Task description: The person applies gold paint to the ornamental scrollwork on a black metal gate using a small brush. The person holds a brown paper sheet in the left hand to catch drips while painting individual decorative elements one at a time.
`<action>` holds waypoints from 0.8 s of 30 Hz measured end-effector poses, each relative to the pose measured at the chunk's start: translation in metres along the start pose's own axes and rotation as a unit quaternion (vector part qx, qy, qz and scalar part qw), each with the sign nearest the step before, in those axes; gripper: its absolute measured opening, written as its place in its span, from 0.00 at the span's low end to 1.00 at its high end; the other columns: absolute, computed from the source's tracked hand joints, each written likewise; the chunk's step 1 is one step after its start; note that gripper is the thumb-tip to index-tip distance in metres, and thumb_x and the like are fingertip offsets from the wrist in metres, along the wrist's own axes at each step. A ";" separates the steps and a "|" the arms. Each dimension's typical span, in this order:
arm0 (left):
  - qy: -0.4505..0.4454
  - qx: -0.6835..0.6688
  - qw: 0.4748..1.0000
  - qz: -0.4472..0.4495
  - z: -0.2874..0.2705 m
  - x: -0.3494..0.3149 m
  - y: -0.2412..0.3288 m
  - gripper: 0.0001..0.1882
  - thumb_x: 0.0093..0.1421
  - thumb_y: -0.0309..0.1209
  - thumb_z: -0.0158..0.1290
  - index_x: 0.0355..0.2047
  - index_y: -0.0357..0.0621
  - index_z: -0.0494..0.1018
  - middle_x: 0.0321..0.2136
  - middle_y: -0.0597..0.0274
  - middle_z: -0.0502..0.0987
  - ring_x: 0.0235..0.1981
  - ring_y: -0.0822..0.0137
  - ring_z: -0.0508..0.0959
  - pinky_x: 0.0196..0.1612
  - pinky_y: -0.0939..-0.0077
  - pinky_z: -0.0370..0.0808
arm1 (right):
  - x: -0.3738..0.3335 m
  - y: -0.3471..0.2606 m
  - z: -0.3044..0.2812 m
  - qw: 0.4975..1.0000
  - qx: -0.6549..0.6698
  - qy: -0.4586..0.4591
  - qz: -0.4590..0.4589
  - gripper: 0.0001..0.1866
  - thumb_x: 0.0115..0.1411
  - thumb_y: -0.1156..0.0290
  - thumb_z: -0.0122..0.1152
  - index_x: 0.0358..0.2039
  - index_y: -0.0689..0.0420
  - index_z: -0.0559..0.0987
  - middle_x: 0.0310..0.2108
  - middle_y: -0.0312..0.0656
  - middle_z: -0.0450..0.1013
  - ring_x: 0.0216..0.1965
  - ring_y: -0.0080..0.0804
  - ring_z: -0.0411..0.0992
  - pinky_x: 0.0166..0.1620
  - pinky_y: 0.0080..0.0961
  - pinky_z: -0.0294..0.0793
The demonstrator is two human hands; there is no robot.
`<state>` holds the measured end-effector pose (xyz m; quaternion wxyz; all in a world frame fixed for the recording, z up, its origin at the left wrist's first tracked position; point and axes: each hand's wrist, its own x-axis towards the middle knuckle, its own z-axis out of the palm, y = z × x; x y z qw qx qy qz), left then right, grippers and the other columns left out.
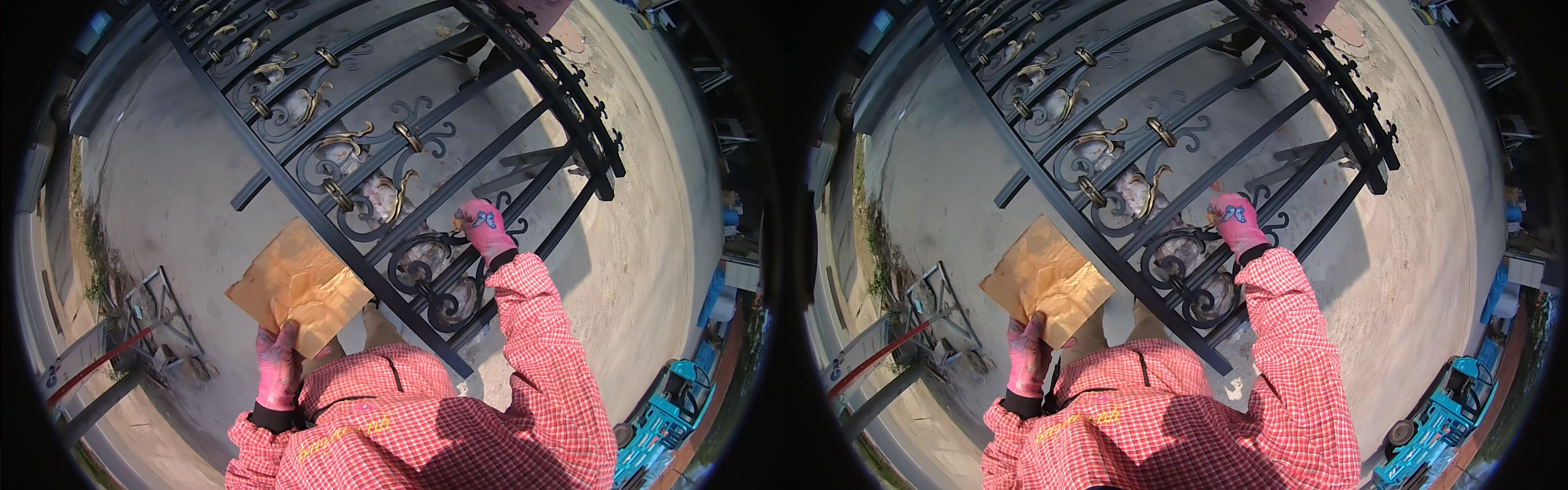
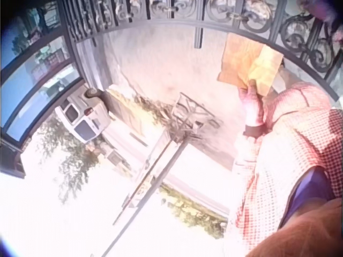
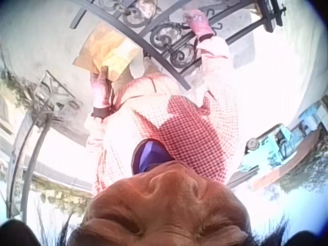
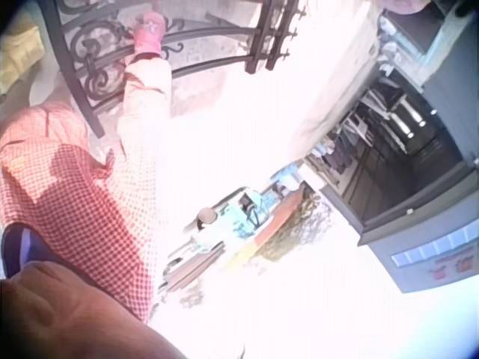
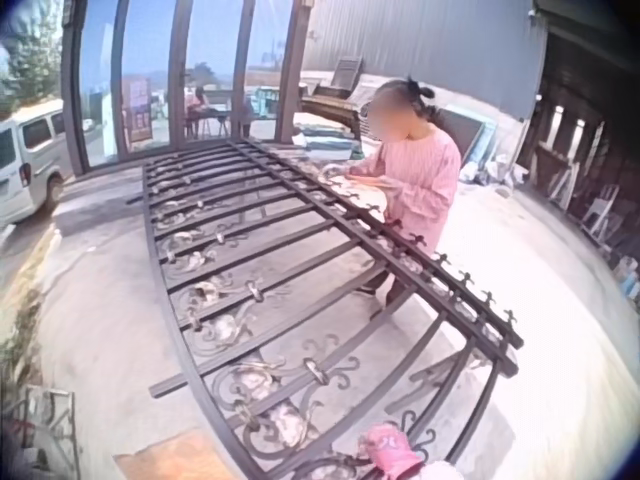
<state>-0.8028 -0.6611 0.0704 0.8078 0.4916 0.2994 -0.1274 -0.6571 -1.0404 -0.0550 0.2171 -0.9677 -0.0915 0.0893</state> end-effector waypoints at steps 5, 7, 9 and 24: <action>0.010 -0.006 1.000 -0.012 -0.002 0.001 -0.002 0.28 0.62 0.30 0.47 0.60 0.46 0.51 0.52 0.53 0.65 0.45 0.56 0.75 0.29 0.60 0.83 | -0.004 0.003 -0.004 0.999 0.047 0.006 -0.024 0.12 0.41 0.81 0.61 0.30 0.56 0.79 0.28 0.44 0.73 0.35 0.46 0.71 0.38 0.33 0.71; 0.005 0.000 1.000 -0.006 -0.002 0.000 -0.003 0.27 0.62 0.30 0.46 0.60 0.46 0.51 0.52 0.53 0.65 0.45 0.56 0.75 0.29 0.61 0.83 | 0.001 0.010 -0.007 0.998 -0.042 0.016 -0.050 0.12 0.41 0.81 0.62 0.30 0.57 0.78 0.28 0.44 0.73 0.34 0.46 0.71 0.38 0.33 0.72; 0.007 0.001 1.000 -0.003 -0.004 -0.002 -0.005 0.27 0.62 0.30 0.46 0.60 0.45 0.51 0.52 0.53 0.66 0.45 0.55 0.75 0.29 0.61 0.83 | -0.002 -0.005 -0.007 0.996 0.088 0.010 0.002 0.12 0.40 0.81 0.62 0.29 0.57 0.78 0.27 0.44 0.73 0.34 0.46 0.71 0.37 0.33 0.71; 0.000 0.004 1.000 0.006 -0.016 -0.011 -0.006 0.27 0.62 0.29 0.44 0.60 0.44 0.51 0.51 0.52 0.66 0.42 0.57 0.77 0.28 0.64 0.83 | -0.020 -0.034 0.029 0.992 0.084 0.087 0.032 0.09 0.45 0.73 0.61 0.30 0.58 0.77 0.31 0.48 0.72 0.37 0.50 0.70 0.39 0.38 0.70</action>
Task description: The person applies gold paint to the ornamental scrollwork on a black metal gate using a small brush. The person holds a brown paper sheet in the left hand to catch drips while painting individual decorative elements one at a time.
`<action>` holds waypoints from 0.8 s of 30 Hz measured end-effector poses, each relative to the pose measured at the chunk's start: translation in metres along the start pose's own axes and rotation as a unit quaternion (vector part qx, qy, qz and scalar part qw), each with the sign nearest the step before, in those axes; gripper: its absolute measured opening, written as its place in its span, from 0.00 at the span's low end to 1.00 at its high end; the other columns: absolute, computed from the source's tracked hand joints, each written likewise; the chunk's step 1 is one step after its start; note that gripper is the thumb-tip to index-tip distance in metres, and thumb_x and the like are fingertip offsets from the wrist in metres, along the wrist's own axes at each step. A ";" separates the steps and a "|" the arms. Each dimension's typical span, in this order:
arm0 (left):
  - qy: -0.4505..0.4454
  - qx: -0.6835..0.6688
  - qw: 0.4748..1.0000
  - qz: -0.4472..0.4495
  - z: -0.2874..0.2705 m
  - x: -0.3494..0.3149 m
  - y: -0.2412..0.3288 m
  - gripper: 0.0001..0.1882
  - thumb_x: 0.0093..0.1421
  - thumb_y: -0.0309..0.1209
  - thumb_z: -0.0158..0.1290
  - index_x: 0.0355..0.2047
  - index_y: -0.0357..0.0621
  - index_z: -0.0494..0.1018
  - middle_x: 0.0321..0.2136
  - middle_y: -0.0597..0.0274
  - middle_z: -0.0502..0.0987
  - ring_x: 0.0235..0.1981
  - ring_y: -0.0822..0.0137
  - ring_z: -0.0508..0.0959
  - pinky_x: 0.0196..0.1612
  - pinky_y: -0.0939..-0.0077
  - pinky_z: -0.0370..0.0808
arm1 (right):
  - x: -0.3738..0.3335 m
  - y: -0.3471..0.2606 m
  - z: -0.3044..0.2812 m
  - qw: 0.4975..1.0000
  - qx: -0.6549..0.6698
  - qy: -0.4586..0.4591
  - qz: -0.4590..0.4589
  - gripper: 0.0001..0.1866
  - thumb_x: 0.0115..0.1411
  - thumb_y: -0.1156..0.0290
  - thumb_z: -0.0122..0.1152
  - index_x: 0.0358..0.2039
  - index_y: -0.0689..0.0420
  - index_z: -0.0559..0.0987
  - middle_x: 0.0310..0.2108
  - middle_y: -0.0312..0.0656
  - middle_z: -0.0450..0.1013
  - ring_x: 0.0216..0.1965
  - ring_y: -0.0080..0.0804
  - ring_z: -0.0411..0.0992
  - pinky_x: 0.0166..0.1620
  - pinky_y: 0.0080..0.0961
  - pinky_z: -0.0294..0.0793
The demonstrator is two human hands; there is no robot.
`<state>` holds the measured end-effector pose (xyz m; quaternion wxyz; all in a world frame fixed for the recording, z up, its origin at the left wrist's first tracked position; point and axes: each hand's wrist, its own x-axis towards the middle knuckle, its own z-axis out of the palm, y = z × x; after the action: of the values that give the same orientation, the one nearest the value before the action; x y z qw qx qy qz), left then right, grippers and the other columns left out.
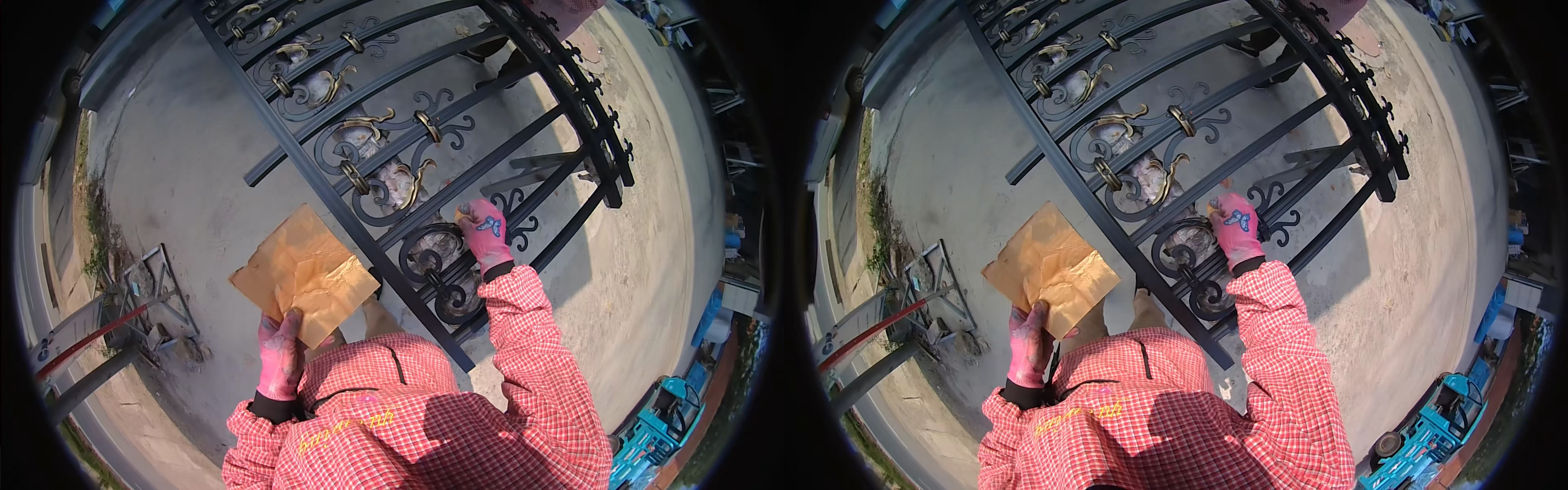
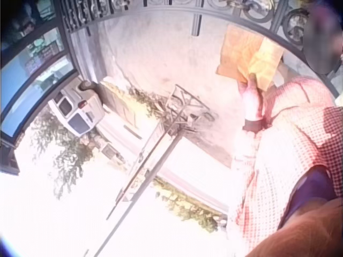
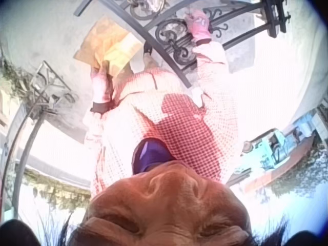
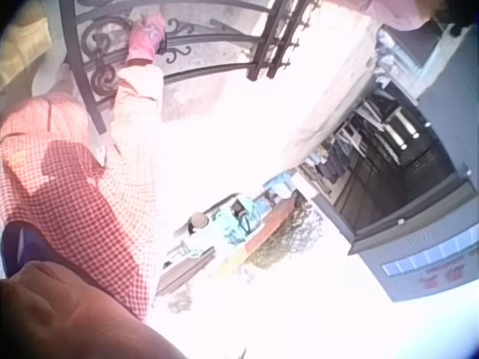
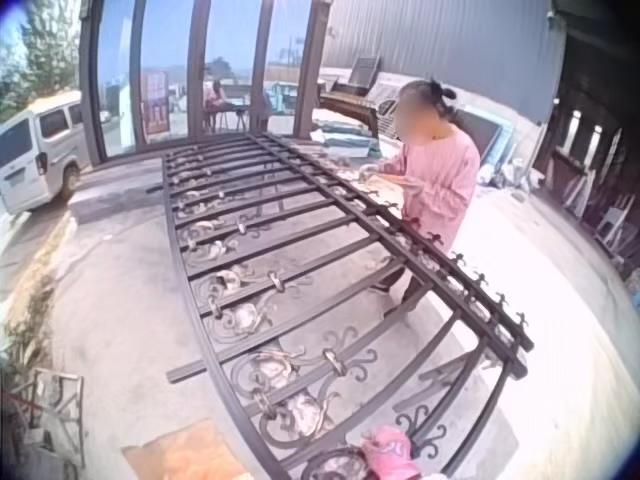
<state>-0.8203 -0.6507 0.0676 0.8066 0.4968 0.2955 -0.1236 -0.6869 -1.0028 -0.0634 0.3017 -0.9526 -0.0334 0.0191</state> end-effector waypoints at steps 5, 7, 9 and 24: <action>-0.010 0.011 1.000 -0.013 -0.010 -0.001 -0.002 0.27 0.61 0.29 0.45 0.60 0.44 0.51 0.51 0.52 0.66 0.42 0.57 0.77 0.27 0.65 0.83 | -0.002 -0.024 0.003 0.999 -0.045 0.005 0.007 0.07 0.46 0.70 0.61 0.26 0.57 0.75 0.29 0.47 0.71 0.34 0.51 0.70 0.36 0.41 0.70; 0.004 0.005 1.000 -0.005 -0.012 -0.002 -0.001 0.28 0.61 0.30 0.46 0.60 0.44 0.51 0.51 0.52 0.67 0.42 0.58 0.77 0.27 0.65 0.83 | -0.004 -0.032 0.002 0.998 -0.037 0.033 0.029 0.07 0.45 0.71 0.61 0.26 0.57 0.75 0.29 0.47 0.71 0.34 0.50 0.70 0.35 0.42 0.69; 0.007 0.001 1.000 -0.005 -0.012 -0.001 -0.002 0.28 0.61 0.31 0.46 0.60 0.43 0.51 0.51 0.52 0.67 0.41 0.58 0.77 0.27 0.65 0.82 | -0.013 -0.036 0.017 0.999 -0.041 0.010 -0.019 0.07 0.45 0.71 0.61 0.26 0.58 0.75 0.30 0.47 0.72 0.34 0.50 0.70 0.35 0.42 0.69; 0.002 0.001 1.000 0.002 -0.026 0.001 -0.002 0.29 0.61 0.33 0.48 0.60 0.42 0.51 0.50 0.52 0.67 0.40 0.59 0.77 0.26 0.66 0.82 | -0.030 -0.046 0.035 0.999 -0.030 0.045 0.007 0.10 0.45 0.70 0.62 0.30 0.57 0.77 0.31 0.49 0.72 0.37 0.51 0.70 0.39 0.40 0.71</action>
<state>-0.8298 -0.6289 0.0576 0.8056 0.4983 0.2965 -0.1215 -0.7212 -0.9475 -0.0651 0.2742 -0.9613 -0.0139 -0.0224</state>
